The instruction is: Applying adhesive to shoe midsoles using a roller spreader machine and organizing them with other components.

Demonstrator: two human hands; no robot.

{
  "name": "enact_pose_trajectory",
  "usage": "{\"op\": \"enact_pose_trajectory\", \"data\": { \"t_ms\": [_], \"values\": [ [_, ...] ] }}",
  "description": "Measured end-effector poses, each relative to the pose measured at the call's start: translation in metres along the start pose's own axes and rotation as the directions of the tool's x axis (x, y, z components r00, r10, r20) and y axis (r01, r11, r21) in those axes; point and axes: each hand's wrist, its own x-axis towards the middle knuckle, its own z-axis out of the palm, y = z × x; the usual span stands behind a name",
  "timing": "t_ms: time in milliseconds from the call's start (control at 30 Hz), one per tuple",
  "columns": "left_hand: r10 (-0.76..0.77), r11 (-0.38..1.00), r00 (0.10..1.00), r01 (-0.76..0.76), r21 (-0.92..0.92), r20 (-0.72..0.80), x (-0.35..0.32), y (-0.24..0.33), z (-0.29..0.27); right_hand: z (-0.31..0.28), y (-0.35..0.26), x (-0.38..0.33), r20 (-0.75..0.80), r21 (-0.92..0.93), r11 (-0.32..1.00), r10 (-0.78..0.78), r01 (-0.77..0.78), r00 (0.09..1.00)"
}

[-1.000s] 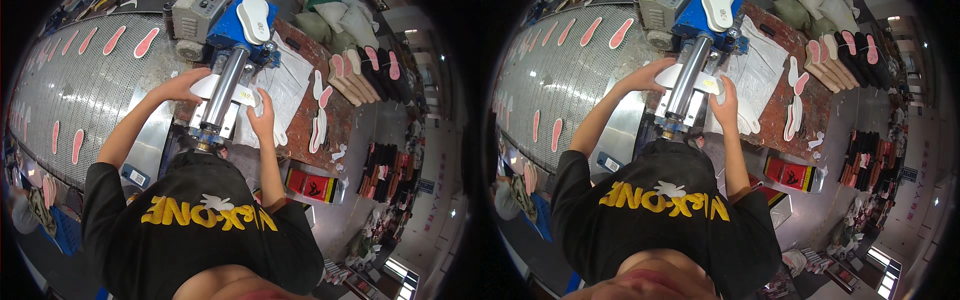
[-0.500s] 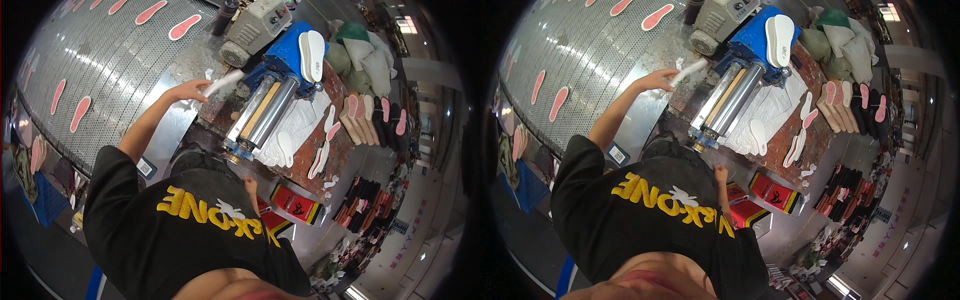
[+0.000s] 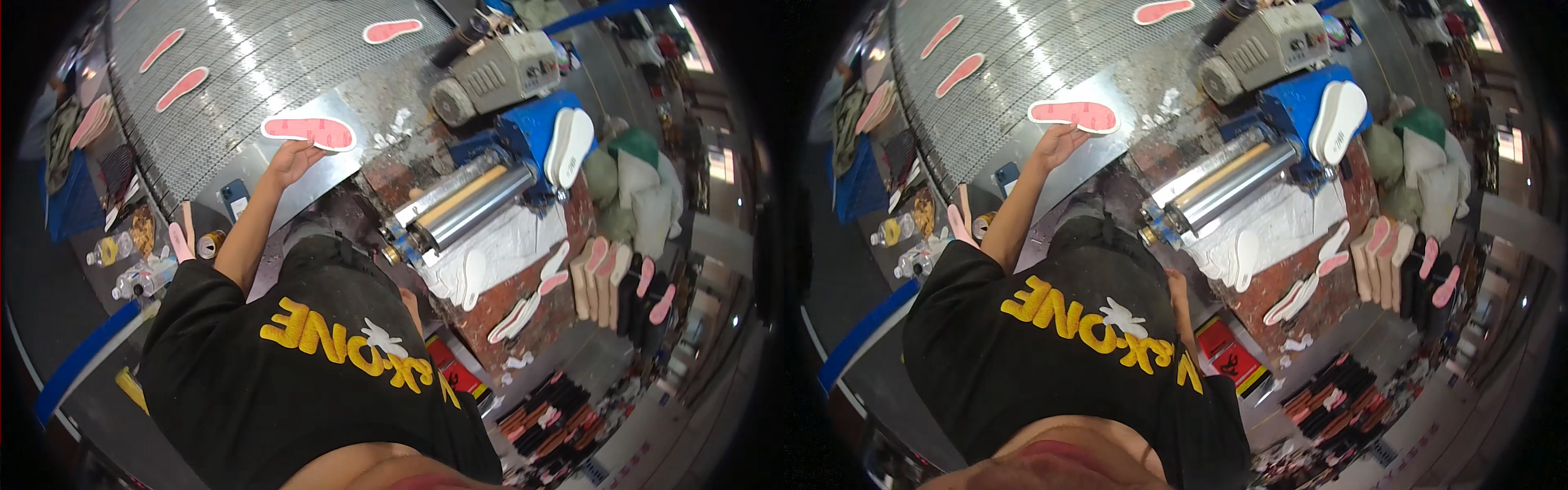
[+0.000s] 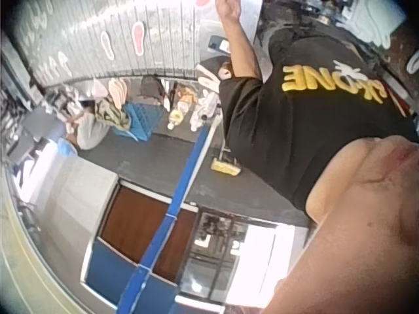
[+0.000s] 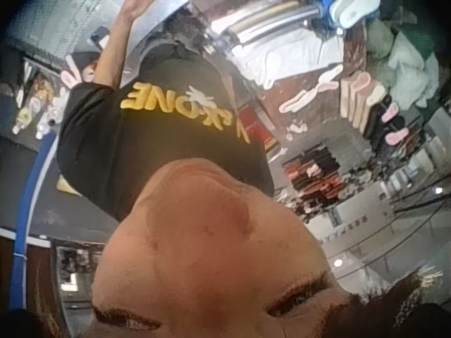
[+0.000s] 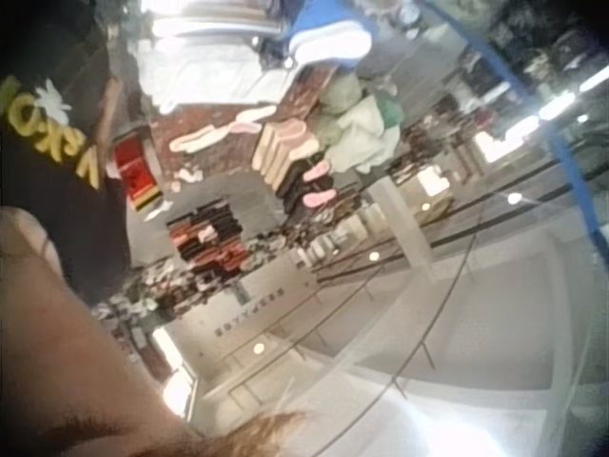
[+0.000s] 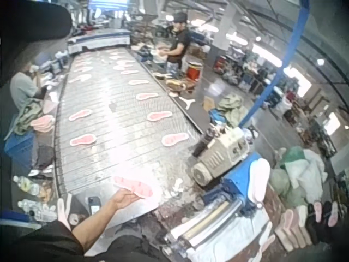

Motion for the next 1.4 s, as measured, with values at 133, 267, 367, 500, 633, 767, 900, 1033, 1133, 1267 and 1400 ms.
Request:
{"op": "enact_pose_trajectory", "data": {
  "t_ms": [133,267,367,500,633,767,900,1033,1133,1267,1400],
  "values": [
    [0.082,0.990,0.983,-0.099,-0.098,-0.165,0.010,0.037,-0.044,-0.028,0.070,0.036,0.048,0.123,0.990,-0.078,0.072,0.996],
    [0.175,0.960,0.930,-0.233,-0.152,-0.324,-0.031,0.089,-0.132,-0.020,-0.046,-0.008,0.072,-0.131,0.991,-0.027,0.036,0.997],
    [0.140,0.989,0.831,-0.142,0.039,-0.538,-0.067,0.101,-0.172,-0.025,-0.071,-0.010,0.084,-0.081,0.997,0.026,-0.020,0.996],
    [0.072,0.972,0.774,0.086,0.218,-0.629,-0.094,0.079,-0.150,-0.084,-0.151,-0.058,0.142,-0.182,0.944,0.302,-0.275,0.943],
    [0.019,0.841,0.864,0.259,0.476,-0.503,-0.085,0.041,-0.111,-0.093,-0.354,-0.168,0.186,-0.313,0.869,-0.339,0.383,0.922],
    [-0.227,0.571,0.884,0.461,0.679,-0.409,-0.046,-0.023,-0.030,-0.058,-0.492,-0.242,0.436,0.128,0.137,-0.898,0.982,0.068],
    [-0.427,0.335,0.893,0.299,0.893,-0.139,-0.015,-0.057,-0.022,-0.003,-0.534,-0.289,0.103,0.363,-0.032,-0.992,0.931,-0.074],
    [-0.408,0.194,0.903,0.230,0.954,-0.134,0.004,-0.057,-0.032,-0.005,-0.537,-0.319,0.056,0.107,-0.289,-0.954,0.951,-0.296],
    [-0.378,0.111,0.907,0.246,0.963,-0.188,0.007,-0.056,-0.008,-0.031,-0.498,-0.342,-0.013,0.080,-0.165,-0.986,0.983,-0.165],
    [-0.444,0.097,0.846,0.373,0.923,-0.295,0.010,-0.053,-0.057,-0.085,-0.429,-0.392,-0.073,0.141,0.070,-0.994,0.988,0.081],
    [-0.423,0.069,0.877,0.283,0.957,-0.229,-0.004,-0.051,-0.097,-0.070,-0.406,-0.414,-0.022,0.226,0.306,-0.948,0.925,0.319]
  ]
}}
